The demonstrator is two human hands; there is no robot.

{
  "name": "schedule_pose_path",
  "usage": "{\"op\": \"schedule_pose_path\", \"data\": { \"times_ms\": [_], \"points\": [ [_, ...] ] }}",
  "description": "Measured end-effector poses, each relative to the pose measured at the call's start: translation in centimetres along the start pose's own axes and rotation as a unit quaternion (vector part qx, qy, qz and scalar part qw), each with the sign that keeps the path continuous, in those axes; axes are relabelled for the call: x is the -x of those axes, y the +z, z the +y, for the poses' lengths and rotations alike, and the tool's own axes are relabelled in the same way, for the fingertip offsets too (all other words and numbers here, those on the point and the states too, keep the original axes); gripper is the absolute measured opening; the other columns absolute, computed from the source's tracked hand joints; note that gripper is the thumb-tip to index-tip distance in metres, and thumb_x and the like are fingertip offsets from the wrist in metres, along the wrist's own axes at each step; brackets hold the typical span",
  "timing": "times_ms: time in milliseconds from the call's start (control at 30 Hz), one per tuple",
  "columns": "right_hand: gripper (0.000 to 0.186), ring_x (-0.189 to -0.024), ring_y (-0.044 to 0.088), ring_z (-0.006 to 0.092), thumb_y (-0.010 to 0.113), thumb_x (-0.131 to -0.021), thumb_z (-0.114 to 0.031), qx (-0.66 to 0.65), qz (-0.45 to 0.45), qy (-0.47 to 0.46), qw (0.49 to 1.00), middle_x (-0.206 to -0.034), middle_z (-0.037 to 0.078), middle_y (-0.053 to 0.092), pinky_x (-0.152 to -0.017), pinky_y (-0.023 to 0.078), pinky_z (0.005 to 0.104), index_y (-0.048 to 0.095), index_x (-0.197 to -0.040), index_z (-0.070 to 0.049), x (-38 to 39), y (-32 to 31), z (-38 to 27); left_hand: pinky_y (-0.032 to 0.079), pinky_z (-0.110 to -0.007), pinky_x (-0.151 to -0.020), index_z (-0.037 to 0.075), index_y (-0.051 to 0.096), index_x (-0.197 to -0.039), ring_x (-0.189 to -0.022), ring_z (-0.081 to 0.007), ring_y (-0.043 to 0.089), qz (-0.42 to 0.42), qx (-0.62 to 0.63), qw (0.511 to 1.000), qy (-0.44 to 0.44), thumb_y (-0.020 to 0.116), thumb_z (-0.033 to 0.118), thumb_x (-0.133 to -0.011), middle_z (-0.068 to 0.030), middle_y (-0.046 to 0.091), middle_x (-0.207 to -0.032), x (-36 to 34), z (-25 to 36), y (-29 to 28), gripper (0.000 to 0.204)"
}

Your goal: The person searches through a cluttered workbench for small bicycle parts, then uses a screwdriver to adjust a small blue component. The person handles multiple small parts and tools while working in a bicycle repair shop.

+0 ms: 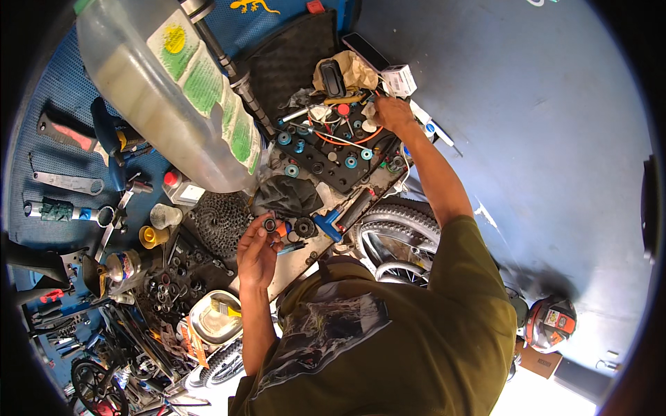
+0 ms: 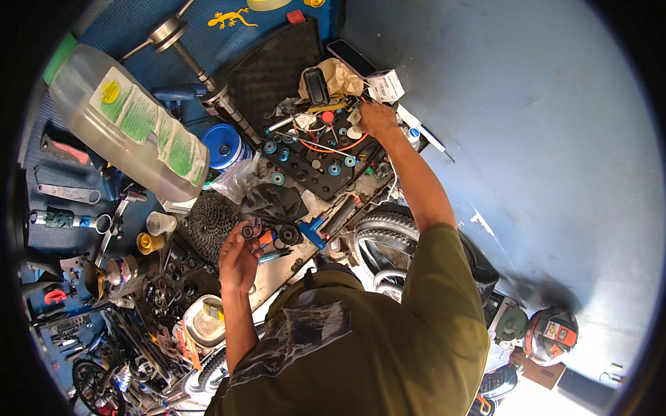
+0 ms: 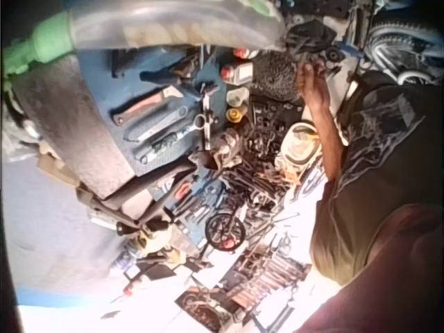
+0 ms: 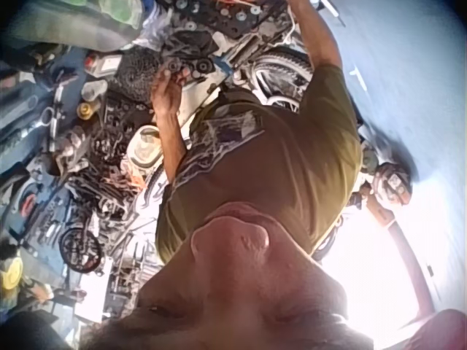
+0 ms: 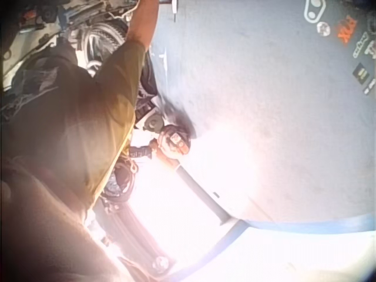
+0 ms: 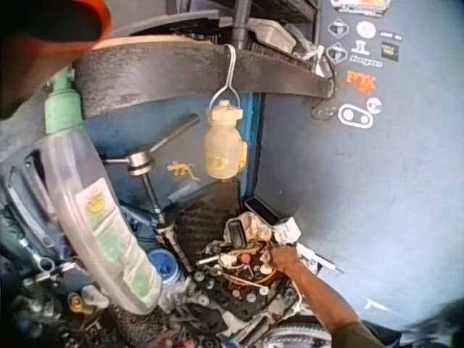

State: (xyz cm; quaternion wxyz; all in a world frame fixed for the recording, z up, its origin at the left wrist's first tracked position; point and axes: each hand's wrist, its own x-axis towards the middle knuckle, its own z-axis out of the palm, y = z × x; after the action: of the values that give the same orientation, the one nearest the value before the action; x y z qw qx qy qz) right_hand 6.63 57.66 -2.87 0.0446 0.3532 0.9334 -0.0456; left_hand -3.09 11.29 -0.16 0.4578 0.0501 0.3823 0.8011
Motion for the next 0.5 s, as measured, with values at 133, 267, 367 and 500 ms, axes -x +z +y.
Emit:
{"op": "schedule_pose_path", "data": {
  "times_ms": [133,267,367,500],
  "points": [
    [0.027,-0.1,0.069,0.0367,0.061,-0.084,-0.01,0.01,0.093,-0.003,0.996,-0.106,0.02,0.068,-0.088,0.055,0.0457,0.064,-0.11,-0.003,-0.4,0.8,-0.1,0.044,-0.029,-0.071,0.003,0.059,-0.131,-0.085,-0.0134,0.057,0.019,-0.02,1.0,0.006,0.065,0.021,-0.097,-0.0072,0.067,-0.11,0.5,0.3,-0.3,0.039],
    [0.023,-0.1,0.068,0.0334,0.061,-0.085,-0.008,-0.088,0.062,-0.104,0.989,-0.107,0.013,0.064,-0.088,0.055,0.0458,0.07,-0.106,-0.014,0.7,0.6,-1.5,0.045,-0.029,-0.071,0.003,0.06,-0.13,-0.085,-0.0135,0.058,0.022,-0.011,1.0,0.013,0.065,0.02,-0.097,-0.0086,0.068,-0.111,0.7,0.2,-1.0,0.038],
    [0.024,-0.102,0.066,0.0308,0.063,-0.087,-0.011,-0.069,0.025,-0.15,0.986,-0.111,0.009,0.06,-0.088,0.054,0.0443,0.074,-0.105,-0.021,1.5,1.0,-2.0,0.047,-0.029,-0.072,0.002,0.061,-0.129,-0.085,-0.0141,0.06,0.016,0.007,1.0,0.01,0.065,0.017,-0.097,-0.0111,0.07,-0.112,0.5,0.3,-0.7,0.035],
    [0.029,-0.106,0.065,0.0287,0.062,-0.09,-0.017,-0.014,0.035,-0.166,0.985,-0.118,0.008,0.055,-0.088,0.054,0.0425,0.073,-0.116,-0.025,2.6,1.2,-1.8,0.047,-0.029,-0.071,0.002,0.061,-0.128,-0.086,-0.0146,0.061,0.003,0.012,1.0,0.011,0.065,0.016,-0.097,-0.0113,0.07,-0.112,0.0,0.2,-0.3,0.035]
  ]
}}
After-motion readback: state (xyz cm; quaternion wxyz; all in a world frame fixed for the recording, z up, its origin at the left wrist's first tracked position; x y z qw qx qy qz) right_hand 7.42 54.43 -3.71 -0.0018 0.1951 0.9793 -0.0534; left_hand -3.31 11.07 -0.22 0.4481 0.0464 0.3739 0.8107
